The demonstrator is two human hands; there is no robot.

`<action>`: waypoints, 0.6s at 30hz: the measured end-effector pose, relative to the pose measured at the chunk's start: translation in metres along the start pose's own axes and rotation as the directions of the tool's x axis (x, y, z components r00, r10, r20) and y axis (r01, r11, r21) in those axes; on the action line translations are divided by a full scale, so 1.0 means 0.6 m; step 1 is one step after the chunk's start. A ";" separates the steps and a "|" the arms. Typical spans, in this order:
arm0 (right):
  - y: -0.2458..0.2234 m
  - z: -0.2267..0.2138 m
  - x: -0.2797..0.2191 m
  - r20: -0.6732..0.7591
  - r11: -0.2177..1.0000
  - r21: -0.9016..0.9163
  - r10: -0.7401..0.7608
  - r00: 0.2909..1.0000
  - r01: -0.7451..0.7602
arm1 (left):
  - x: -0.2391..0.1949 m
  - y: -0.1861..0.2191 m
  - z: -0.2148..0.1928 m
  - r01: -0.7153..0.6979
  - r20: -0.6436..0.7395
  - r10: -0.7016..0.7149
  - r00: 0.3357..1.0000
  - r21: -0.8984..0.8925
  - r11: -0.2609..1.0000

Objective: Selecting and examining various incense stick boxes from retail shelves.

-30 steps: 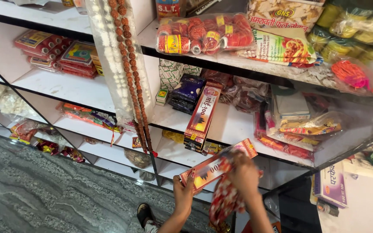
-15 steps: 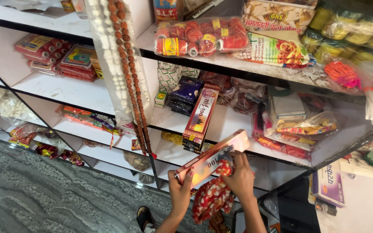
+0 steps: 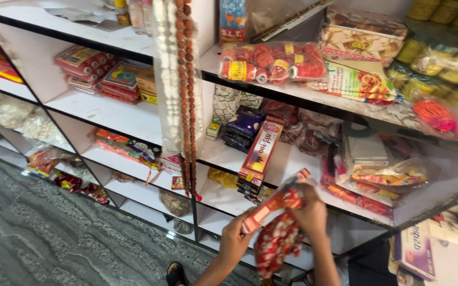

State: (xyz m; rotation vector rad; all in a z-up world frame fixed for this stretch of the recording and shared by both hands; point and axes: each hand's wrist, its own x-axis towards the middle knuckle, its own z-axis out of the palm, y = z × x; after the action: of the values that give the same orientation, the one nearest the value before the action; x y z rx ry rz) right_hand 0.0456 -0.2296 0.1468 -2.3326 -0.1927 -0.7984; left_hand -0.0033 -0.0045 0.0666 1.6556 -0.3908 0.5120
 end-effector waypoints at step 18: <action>0.094 -0.007 0.062 0.139 0.959 -0.228 0.205 0.969 -0.171 | -0.005 0.004 0.000 -0.442 0.198 0.400 0.895 0.278 0.853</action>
State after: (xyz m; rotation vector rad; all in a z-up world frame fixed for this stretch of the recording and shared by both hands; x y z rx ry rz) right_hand 0.0923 -0.2787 0.1409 -2.5742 0.0510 -0.5596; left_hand -0.0066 -0.0050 0.0669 1.9280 -0.8199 0.8290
